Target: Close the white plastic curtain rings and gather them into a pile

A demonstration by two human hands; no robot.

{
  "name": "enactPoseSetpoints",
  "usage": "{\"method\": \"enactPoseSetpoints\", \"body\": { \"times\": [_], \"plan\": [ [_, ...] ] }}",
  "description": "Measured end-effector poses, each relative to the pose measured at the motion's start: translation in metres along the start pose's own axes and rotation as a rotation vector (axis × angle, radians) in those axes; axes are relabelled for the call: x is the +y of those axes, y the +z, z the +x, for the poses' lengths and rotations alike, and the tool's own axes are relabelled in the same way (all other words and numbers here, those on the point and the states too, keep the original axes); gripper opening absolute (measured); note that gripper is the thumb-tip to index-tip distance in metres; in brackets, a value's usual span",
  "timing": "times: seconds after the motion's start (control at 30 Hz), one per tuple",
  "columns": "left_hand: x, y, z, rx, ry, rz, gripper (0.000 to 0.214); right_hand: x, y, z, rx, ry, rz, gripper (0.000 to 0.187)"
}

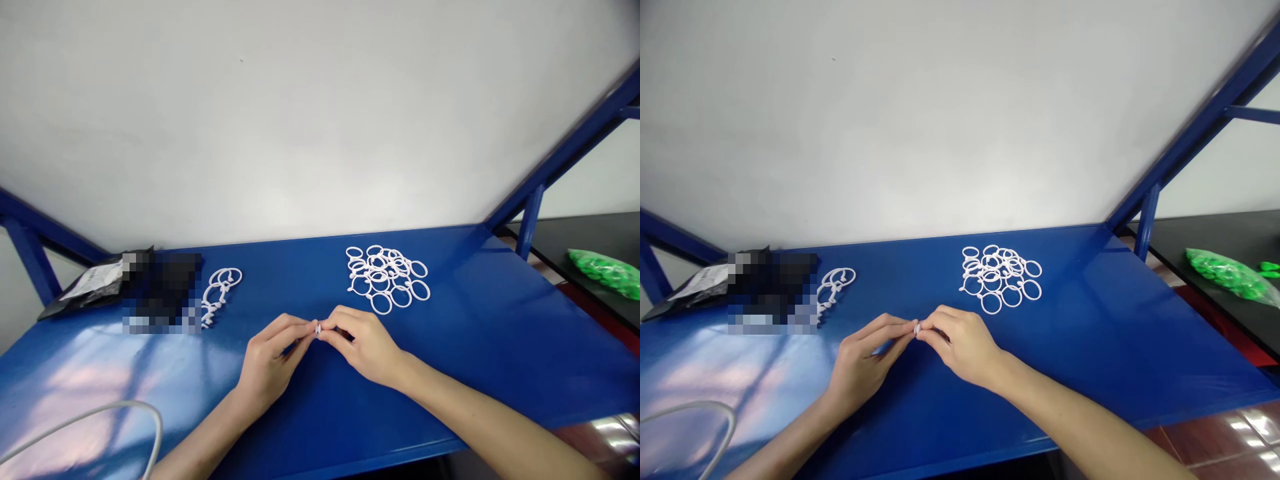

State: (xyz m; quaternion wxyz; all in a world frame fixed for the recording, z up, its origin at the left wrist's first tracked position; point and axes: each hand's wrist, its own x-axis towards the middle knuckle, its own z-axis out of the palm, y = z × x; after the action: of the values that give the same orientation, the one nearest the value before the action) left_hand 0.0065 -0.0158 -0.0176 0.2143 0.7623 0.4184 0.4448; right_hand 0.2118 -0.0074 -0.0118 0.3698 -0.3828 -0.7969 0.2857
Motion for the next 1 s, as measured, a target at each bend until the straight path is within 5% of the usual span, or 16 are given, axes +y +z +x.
{"method": "enactPoseSetpoints", "body": {
  "times": [0.4,0.57,0.7,0.83,1.0],
  "plan": [
    [-0.004,0.002,-0.005,-0.048,0.274,0.141,0.021,-0.001,-0.003,-0.003,-0.095,-0.225,-0.359,0.029],
    [-0.022,-0.004,0.009,-0.046,0.356,0.307,0.017,0.006,-0.01,0.005,-0.013,-0.204,-0.533,0.021],
    [-0.055,-0.031,0.022,0.077,0.112,0.759,0.027,0.015,-0.036,0.012,0.15,0.016,-0.81,0.016],
    [-0.081,-0.06,0.027,0.089,-0.206,1.128,0.039,0.022,-0.059,0.013,0.101,0.273,-1.027,0.009],
    [-0.087,-0.069,0.027,0.006,-0.311,1.17,0.032,0.02,-0.056,0.013,0.105,0.235,-1.026,0.016]
  ]
}}
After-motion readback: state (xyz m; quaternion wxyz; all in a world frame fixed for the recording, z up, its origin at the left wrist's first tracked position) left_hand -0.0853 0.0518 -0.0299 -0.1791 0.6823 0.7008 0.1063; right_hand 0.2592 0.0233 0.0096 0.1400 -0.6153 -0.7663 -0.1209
